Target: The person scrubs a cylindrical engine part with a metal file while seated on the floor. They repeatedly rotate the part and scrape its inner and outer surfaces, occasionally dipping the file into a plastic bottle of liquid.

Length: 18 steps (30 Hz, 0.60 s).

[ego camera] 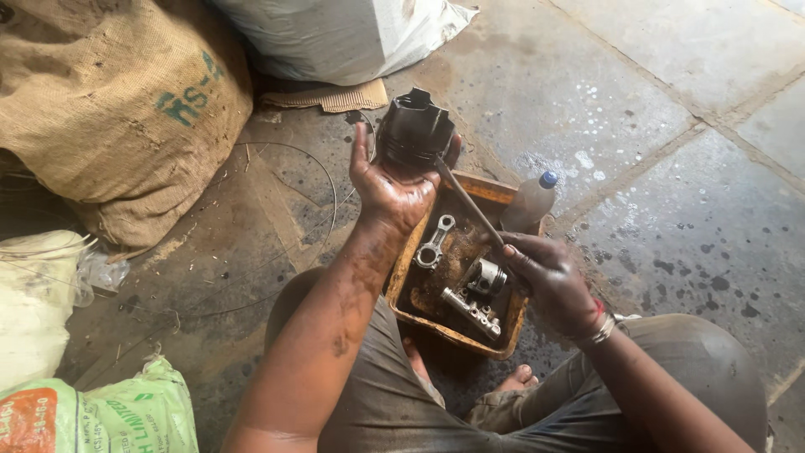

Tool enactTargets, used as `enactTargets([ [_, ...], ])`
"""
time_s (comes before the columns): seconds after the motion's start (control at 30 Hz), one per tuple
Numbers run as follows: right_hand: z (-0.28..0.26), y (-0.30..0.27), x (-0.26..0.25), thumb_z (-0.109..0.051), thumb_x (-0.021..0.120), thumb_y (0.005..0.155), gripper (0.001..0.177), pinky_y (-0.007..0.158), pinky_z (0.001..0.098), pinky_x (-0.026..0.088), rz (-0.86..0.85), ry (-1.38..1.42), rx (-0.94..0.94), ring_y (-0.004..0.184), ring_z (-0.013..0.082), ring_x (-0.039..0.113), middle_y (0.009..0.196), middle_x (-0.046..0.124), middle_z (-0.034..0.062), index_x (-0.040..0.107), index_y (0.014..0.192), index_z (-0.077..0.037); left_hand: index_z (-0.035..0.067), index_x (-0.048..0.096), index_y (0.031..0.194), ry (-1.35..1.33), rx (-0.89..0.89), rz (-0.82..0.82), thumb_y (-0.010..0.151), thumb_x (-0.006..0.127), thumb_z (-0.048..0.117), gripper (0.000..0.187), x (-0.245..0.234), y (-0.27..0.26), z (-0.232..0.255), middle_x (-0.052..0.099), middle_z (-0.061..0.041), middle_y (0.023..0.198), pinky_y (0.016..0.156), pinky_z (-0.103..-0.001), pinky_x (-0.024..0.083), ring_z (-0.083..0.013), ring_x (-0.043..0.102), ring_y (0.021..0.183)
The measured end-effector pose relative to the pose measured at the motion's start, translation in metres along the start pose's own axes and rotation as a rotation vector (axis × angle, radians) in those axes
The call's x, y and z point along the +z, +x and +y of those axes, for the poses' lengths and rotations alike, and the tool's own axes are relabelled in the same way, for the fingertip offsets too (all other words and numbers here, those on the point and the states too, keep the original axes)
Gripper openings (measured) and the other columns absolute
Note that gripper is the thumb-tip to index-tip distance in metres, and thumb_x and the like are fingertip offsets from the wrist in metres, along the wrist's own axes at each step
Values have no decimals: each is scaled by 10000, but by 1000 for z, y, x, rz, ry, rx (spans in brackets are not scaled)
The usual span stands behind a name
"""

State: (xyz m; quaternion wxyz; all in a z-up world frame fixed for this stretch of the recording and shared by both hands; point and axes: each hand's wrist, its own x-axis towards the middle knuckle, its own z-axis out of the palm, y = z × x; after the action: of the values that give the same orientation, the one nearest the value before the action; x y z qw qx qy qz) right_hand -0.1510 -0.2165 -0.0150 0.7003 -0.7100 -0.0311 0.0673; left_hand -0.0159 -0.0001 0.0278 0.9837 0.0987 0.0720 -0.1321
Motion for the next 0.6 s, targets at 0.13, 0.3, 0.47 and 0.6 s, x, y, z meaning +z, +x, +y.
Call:
enactTargets([
  [0.13,1,-1,16,-43,633,1005,317,573,258,544,194,-674,-633,698,94,651,871,704,41,664,1320,-43,227,456,1432,-24,78,-130,896,381,806,793,2,-3,-2,529,-198,1340,1002,-613,524,-348,569,1221],
  [0.3,15,-5,39,93,575,910,507,583,357,541,385,-1129,-741,669,193,604,841,650,94,632,1394,-47,229,439,1416,-15,149,-137,882,396,818,796,-2,-2,-11,516,-183,1361,1017,-643,514,-369,558,1243],
  [0.47,15,-3,40,108,585,870,578,521,341,518,384,-1264,-703,655,185,603,818,642,56,626,1419,-67,238,439,1395,35,204,-182,897,396,810,759,-5,1,-4,498,-190,1368,1028,-636,506,-364,552,1248],
  [0.6,7,-4,32,54,637,782,672,548,354,523,323,-1262,-754,682,198,605,817,621,57,606,1443,-63,281,439,1369,54,228,-105,878,392,788,708,-7,1,2,507,-179,1365,1018,-625,513,-359,557,1240],
])
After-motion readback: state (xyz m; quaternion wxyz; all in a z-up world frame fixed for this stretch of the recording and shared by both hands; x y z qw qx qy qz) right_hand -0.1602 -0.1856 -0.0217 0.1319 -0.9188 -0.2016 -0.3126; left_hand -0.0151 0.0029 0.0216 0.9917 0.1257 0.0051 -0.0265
